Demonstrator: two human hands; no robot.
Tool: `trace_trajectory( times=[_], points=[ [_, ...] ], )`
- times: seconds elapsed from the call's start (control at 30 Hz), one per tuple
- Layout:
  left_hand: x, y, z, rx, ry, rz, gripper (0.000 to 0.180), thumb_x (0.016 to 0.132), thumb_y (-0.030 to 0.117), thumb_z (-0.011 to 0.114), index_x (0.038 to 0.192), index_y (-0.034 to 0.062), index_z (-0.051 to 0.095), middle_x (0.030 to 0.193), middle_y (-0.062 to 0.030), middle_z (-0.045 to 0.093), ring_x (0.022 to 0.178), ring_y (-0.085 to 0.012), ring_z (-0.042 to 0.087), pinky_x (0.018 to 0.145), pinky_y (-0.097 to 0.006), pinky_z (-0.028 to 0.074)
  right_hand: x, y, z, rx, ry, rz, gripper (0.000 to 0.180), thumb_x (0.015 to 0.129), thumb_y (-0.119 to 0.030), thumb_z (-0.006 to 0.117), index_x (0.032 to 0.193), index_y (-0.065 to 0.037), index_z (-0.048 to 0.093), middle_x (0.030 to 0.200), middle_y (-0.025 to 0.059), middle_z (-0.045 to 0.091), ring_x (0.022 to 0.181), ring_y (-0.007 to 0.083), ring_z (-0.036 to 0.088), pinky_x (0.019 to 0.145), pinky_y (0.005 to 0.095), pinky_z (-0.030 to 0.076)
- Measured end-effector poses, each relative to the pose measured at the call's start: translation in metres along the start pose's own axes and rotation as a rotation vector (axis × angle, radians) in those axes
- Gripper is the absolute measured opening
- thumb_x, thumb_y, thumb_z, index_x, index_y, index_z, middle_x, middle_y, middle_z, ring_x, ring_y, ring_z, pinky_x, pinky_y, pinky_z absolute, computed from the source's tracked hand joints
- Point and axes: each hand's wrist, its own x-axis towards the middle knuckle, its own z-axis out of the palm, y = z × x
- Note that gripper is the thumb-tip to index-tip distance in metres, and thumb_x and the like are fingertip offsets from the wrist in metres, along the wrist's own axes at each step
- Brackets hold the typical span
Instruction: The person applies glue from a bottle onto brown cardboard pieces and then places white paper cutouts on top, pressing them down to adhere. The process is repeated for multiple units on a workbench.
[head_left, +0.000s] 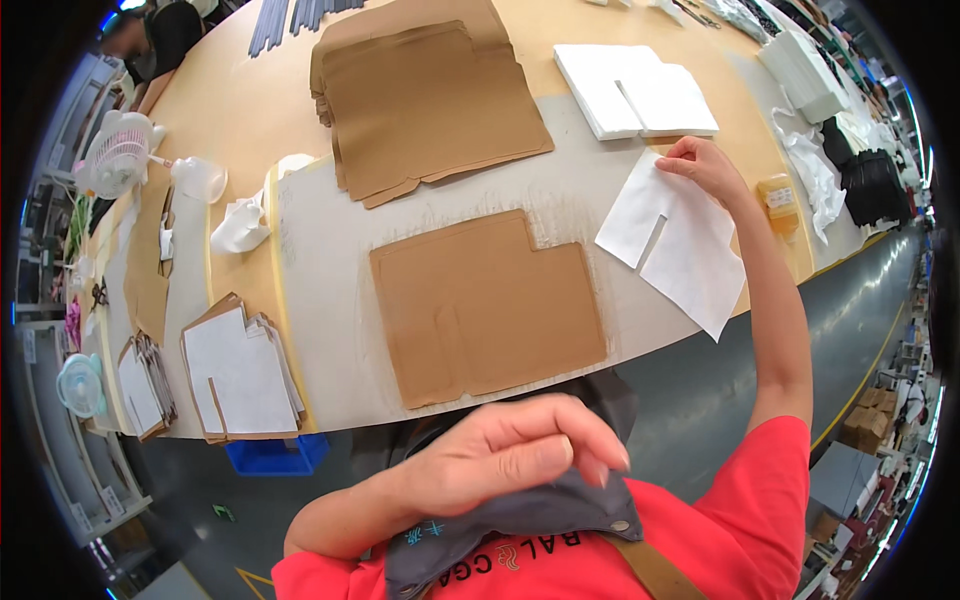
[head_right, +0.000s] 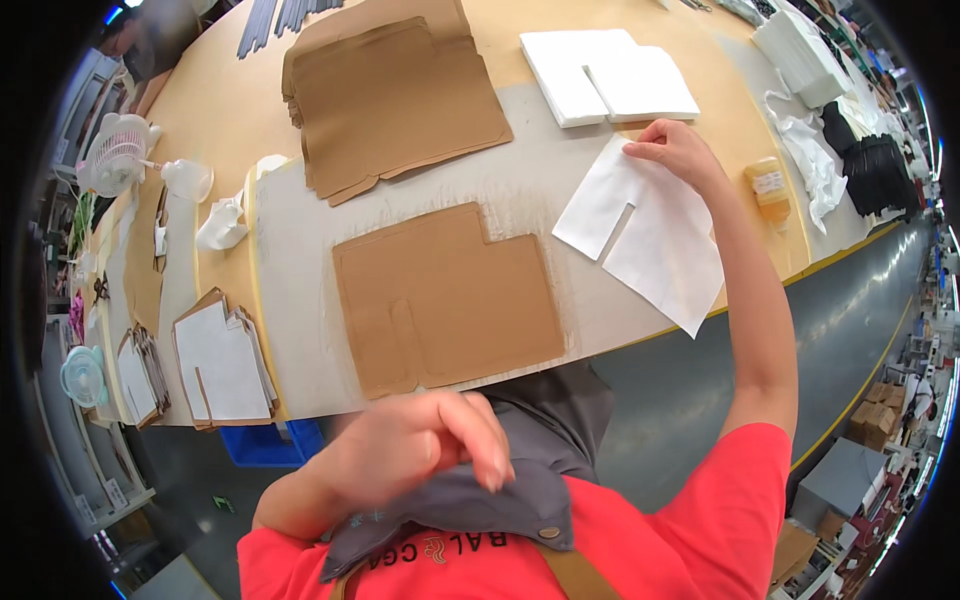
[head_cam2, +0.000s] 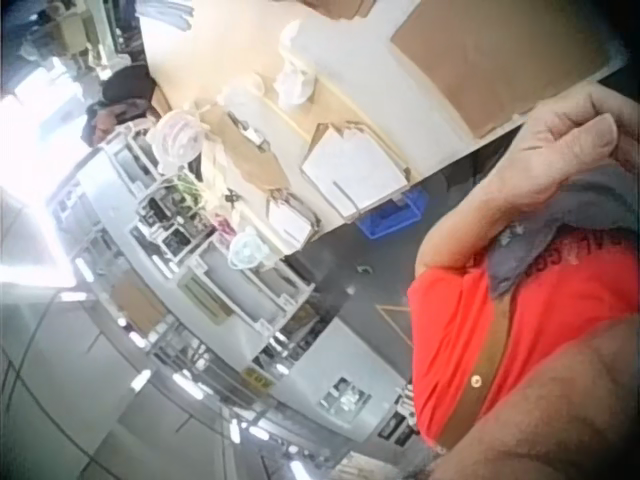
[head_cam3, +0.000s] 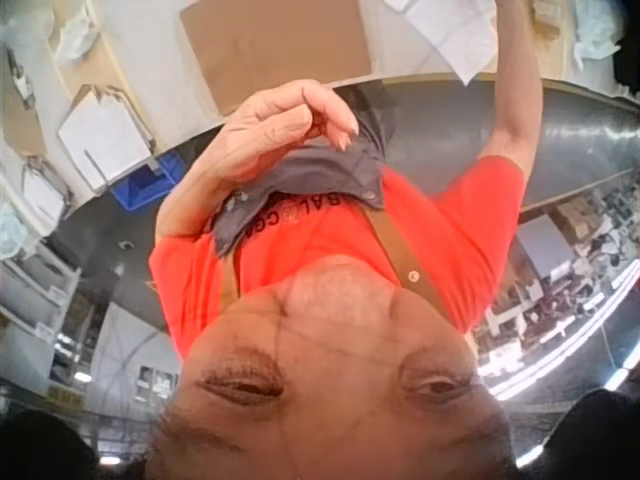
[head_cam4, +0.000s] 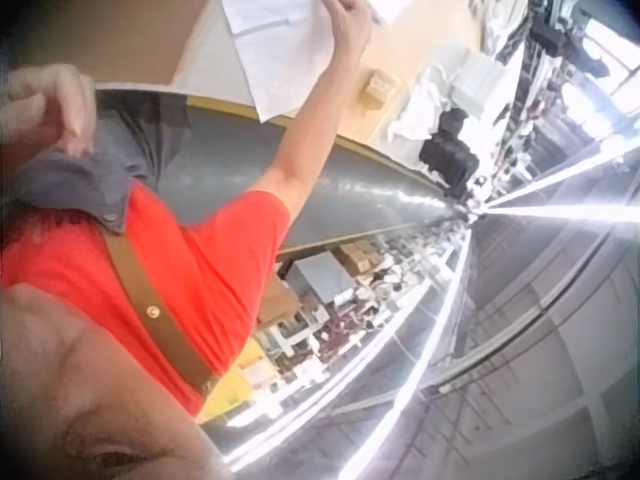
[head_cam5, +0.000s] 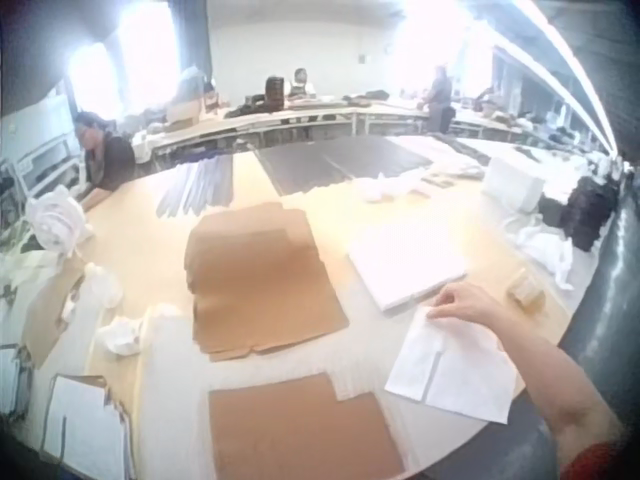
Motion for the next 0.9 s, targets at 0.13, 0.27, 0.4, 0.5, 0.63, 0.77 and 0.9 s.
trace_trajectory(
  times=[0.13, 0.27, 0.4, 0.5, 0.63, 0.77, 0.9],
  points=[
    [0.021, 0.008, -0.009, 0.193, 0.269, -0.049, 0.024, 0.103, 0.018, 0.056, 0.12, 0.0025, 0.063, 0.108, -0.0032, 0.064, 0.105, -0.0118, 0.059, 0.093, -0.028, 0.047, -0.001, 0.005, -0.001, 0.14, -0.03, -0.107, 0.025, 0.086, -0.024, 0.078, 0.098, -0.004, 0.069, 0.09, -0.0006, 0.066, 0.09, 0.0094, 0.057, 0.082, 0.0262, 0.046],
    [0.059, 0.013, -0.043, 0.94, 0.402, 0.199, 0.019, 0.092, 0.008, 0.064, 0.11, 0.0018, 0.068, 0.107, -0.0073, 0.065, 0.101, -0.017, 0.061, 0.091, -0.031, 0.048, -0.038, -0.002, 0.004, 0.206, 0.111, -0.366, 0.021, 0.089, -0.019, 0.074, 0.102, -0.003, 0.07, 0.092, -0.0014, 0.063, 0.088, 0.0105, 0.055, 0.082, 0.0256, 0.046],
    [0.113, 0.021, -0.076, 1.409, 0.482, 0.362, 0.034, 0.091, 0.017, 0.069, 0.123, 0.0059, 0.065, 0.115, -0.0138, 0.066, 0.109, -0.0301, 0.062, 0.096, -0.037, 0.048, -0.081, -0.005, -0.006, 0.173, 0.204, -0.49, 0.016, 0.091, -0.011, 0.072, 0.104, -0.002, 0.071, 0.094, -0.0022, 0.06, 0.089, 0.0119, 0.055, 0.081, 0.0261, 0.046],
    [0.159, 0.012, -0.09, 1.48, 0.449, 0.52, 0.047, 0.091, 0.023, 0.07, 0.134, 0.0081, 0.06, 0.123, -0.0149, 0.065, 0.116, -0.0313, 0.06, 0.1, -0.039, 0.046, -0.105, -0.01, -0.014, 0.168, 0.233, -0.564, 0.012, 0.09, -0.006, 0.071, 0.102, -0.003, 0.072, 0.094, -0.0006, 0.058, 0.09, 0.0134, 0.057, 0.081, 0.0269, 0.047],
    [0.2, -0.002, -0.083, 1.307, 0.284, 0.348, 0.047, 0.097, 0.027, 0.064, 0.139, 0.0077, 0.056, 0.124, -0.0152, 0.065, 0.117, -0.0272, 0.06, 0.102, -0.036, 0.045, -0.127, -0.015, -0.017, 0.19, 0.249, -0.627, 0.012, 0.09, -0.001, 0.069, 0.101, -0.002, 0.072, 0.096, 0.0004, 0.059, 0.09, 0.0138, 0.058, 0.082, 0.0274, 0.048],
    [0.212, -0.004, -0.072, 0.966, 0.132, 0.131, 0.036, 0.102, 0.023, 0.056, 0.133, 0.005, 0.06, 0.108, -0.0104, 0.069, 0.103, -0.018, 0.063, 0.093, -0.031, 0.048, -0.149, -0.018, -0.021, 0.202, 0.368, -0.689, 0.019, 0.091, -0.003, 0.068, 0.109, -0.003, 0.071, 0.103, 0.0026, 0.062, 0.093, 0.0136, 0.059, 0.084, 0.0272, 0.048],
    [0.186, 0.029, -0.039, 0.793, 0.093, 0.124, 0.032, 0.104, 0.022, 0.052, 0.126, 0.0023, 0.065, 0.099, -0.0022, 0.068, 0.09, -0.009, 0.059, 0.081, -0.025, 0.047, -0.171, 0.002, -0.014, 0.67, 0.622, -0.584, 0.043, 0.095, -0.022, 0.068, 0.133, -0.003, 0.058, 0.122, 0.0052, 0.061, 0.108, 0.0139, 0.056, 0.096, 0.0298, 0.044]
  ],
)
